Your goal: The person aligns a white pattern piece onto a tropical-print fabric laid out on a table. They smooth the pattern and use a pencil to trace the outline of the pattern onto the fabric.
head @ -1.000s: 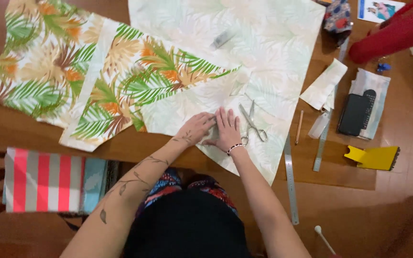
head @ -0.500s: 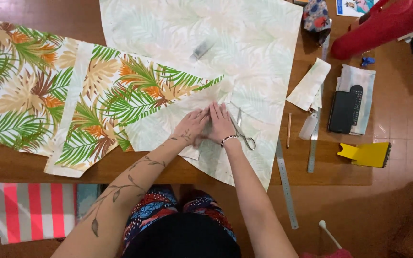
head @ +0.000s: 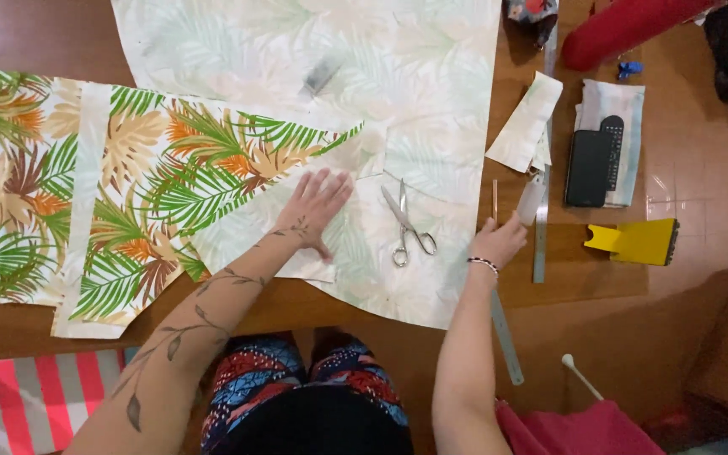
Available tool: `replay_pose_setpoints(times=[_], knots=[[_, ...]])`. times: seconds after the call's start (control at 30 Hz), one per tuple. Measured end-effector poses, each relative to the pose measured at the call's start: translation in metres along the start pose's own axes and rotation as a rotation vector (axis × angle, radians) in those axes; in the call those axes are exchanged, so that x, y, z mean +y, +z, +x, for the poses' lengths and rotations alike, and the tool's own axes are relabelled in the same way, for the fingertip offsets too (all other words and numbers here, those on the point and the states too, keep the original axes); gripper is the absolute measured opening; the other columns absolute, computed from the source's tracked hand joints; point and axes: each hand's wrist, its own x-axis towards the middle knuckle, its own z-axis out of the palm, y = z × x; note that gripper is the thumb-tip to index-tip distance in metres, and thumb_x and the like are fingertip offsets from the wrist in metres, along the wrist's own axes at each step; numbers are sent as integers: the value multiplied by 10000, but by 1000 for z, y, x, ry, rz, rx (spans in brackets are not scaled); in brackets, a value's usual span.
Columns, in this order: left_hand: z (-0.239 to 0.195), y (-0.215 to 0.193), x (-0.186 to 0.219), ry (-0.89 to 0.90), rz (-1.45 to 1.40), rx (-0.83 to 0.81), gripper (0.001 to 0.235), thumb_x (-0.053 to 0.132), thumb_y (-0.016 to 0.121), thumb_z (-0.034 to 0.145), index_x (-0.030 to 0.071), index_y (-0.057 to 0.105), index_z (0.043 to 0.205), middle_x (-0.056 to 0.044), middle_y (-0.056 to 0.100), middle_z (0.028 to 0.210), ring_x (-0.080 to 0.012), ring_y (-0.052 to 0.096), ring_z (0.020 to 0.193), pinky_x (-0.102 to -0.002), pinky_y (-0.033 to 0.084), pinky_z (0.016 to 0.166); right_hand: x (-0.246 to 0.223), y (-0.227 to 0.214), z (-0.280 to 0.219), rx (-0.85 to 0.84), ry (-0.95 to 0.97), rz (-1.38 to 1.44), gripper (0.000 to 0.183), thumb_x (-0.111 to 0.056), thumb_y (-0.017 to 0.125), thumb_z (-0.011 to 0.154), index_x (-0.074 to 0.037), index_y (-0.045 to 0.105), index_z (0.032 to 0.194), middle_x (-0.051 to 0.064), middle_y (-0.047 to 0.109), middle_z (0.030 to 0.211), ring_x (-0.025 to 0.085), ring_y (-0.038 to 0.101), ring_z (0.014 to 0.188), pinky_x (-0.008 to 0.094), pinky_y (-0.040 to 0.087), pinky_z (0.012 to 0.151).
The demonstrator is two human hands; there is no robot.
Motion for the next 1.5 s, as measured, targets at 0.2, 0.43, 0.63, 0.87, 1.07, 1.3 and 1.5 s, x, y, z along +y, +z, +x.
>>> replay_pose_setpoints(times=[0.2,0.43,0.63,0.87,1.07,1.3,1.5], knots=[[-6,-14,-13,63,-54,29,1548,908,724,270,275,233,1595,-19,168,1683,-376,104,1534,-574,86,1247,31,25,0,-46,85,-94,178,-201,705,938,-138,689,1104,123,639,962,343,675,912,440,530,811],[12,24,-47,188,-92,218,1130,933,490,628,351,289,1575,-57,257,1644,-359,247,1487,-610,193,1171,-193,-25,-64,207,262,1077,139,-179,487,1096,-120,496,970,22,523,706,115,564,556,247,490,584],[48,46,-78,290,-129,328,889,820,474,803,262,425,1493,29,425,1494,-220,383,1345,-465,346,1042,-291,33,-126,241,498,1392,372,190,690,723,-66,425,778,112,551,802,188,619,721,321,519,665],[62,-7,-106,475,-116,158,1106,907,614,583,227,459,1442,-13,392,1550,-240,296,1444,-526,212,1155,-295,48,-144,231,322,1098,151,-6,736,870,-29,588,885,130,636,837,178,657,718,307,558,690],[83,-28,-127,606,-121,47,1370,994,585,455,152,344,1508,-45,341,1634,-198,262,1519,-564,124,1229,-306,42,-139,221,332,940,102,24,732,865,-17,639,876,149,692,860,213,711,765,326,580,725],[97,-38,-142,733,97,-64,1674,835,848,176,169,230,1582,11,270,1661,-137,231,1523,-471,152,1241,-305,44,-141,262,297,821,101,4,744,846,-63,671,863,123,721,846,222,725,720,326,581,682],[98,-38,-140,725,98,-100,1689,613,981,162,151,208,1591,-12,253,1664,-157,195,1535,-475,115,1264,-306,37,-139,221,255,802,100,20,716,843,-67,667,857,124,719,831,225,726,699,328,581,669]])
